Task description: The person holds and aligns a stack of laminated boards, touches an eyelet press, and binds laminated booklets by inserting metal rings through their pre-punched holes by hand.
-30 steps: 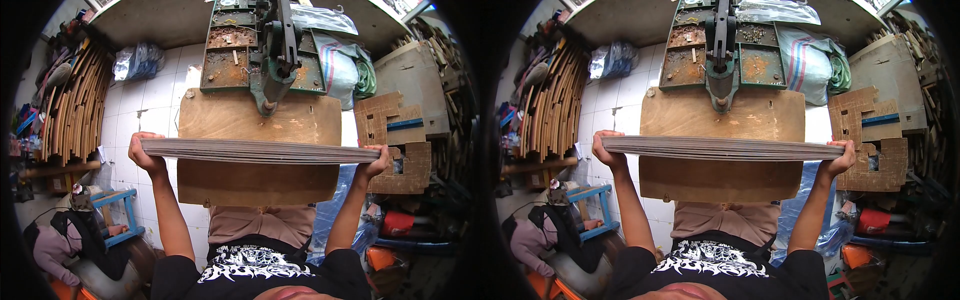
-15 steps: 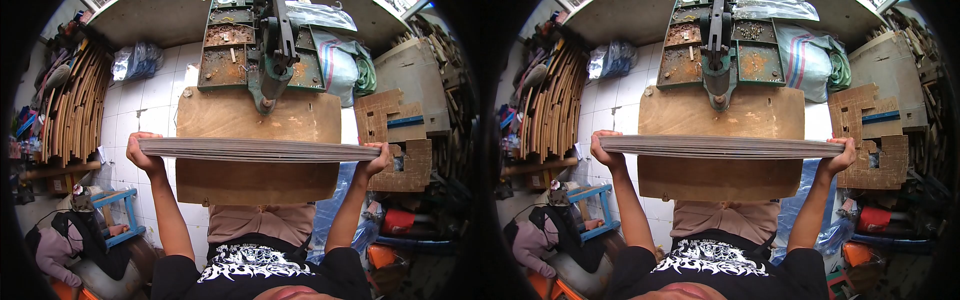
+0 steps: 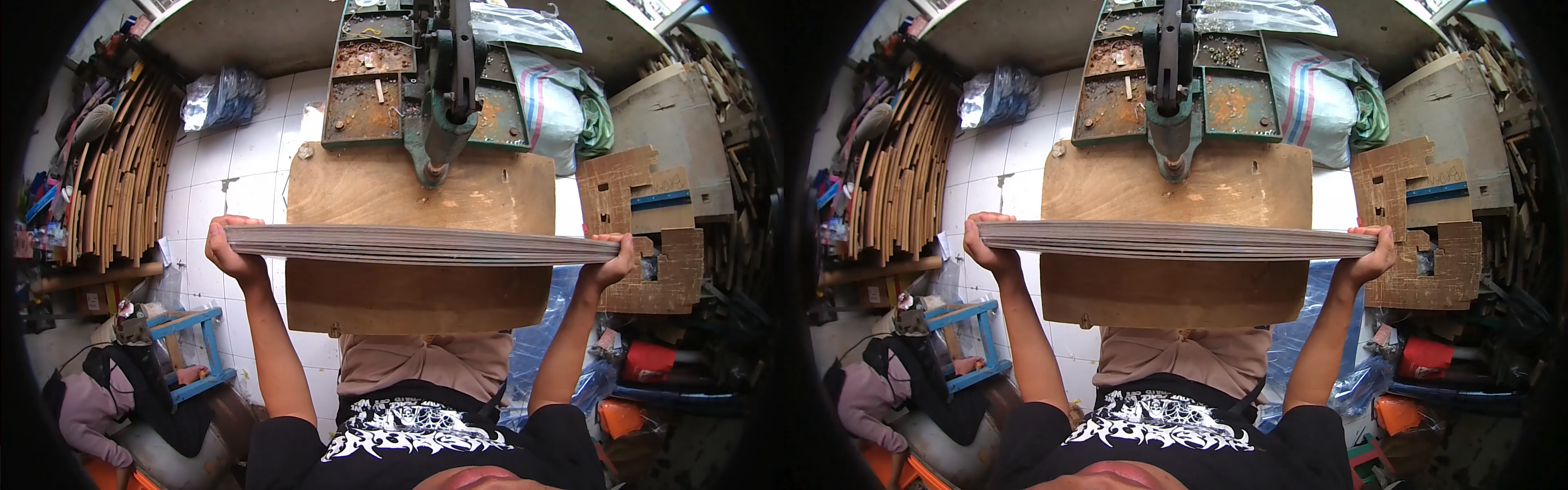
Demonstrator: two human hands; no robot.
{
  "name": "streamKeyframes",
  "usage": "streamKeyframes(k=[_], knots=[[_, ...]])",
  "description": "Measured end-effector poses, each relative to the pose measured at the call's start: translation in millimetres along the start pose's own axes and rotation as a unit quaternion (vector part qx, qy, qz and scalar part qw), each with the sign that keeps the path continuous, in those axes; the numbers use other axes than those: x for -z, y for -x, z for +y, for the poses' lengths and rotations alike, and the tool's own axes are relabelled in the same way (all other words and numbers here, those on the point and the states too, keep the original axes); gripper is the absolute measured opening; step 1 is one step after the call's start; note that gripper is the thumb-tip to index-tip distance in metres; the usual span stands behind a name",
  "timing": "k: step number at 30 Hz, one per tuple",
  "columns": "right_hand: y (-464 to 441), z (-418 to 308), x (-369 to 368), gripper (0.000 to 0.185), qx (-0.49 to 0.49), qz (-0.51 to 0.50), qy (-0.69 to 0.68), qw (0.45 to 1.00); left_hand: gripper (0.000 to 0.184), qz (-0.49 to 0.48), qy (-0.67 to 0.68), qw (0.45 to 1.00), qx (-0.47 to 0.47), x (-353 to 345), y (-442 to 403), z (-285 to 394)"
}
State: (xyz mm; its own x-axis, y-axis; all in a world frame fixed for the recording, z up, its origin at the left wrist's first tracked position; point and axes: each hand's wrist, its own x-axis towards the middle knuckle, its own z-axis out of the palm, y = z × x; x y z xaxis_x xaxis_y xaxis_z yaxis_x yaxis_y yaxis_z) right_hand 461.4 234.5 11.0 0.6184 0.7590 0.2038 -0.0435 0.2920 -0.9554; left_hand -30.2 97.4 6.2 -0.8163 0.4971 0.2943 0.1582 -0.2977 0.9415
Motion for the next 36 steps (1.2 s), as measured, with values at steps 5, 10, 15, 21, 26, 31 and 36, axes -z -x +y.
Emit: streamKeyframes(k=[5,10,15,21,26,31,36], knots=[[-1.2,0.3,1.1,0.038,-0.011,-0.005,-0.027,1.000,0.040,0.015,0.006,1.000,-0.001,-4.8,0.0,2.6],[0.2,-1.5,-2.0,0.038,-0.008,-0.005,-0.030,1.000,0.039,0.026,0.008,1.000,0.000,-6.4,1.2,3.5],[0.0,2.1,3.1,0.035,-0.026,0.002,-0.016,1.000,0.039,0.004,-0.009,1.000,-0.017,-3.2,0.3,2.4],[0.1,0.8,1.7,0.035,0.011,-0.015,0.009,1.000,0.040,0.010,0.000,1.000,-0.018,-2.5,0.1,0.6],[-1.2,1.1,2.2,0.034,0.004,-0.014,-0.003,1.000,0.040,0.010,-0.007,1.000,-0.011,-3.5,-0.9,1.6],[-0.7,1.0,0.9,0.032,-0.023,-0.006,-0.037,0.999,0.041,0.013,-0.015,1.000,-0.016,-5.5,-0.8,3.3],[0.5,-2.3,-4.4,0.036,-0.020,0.014,-0.048,0.999,0.041,0.013,-0.007,1.000,-0.015,-6.8,0.1,5.0]])
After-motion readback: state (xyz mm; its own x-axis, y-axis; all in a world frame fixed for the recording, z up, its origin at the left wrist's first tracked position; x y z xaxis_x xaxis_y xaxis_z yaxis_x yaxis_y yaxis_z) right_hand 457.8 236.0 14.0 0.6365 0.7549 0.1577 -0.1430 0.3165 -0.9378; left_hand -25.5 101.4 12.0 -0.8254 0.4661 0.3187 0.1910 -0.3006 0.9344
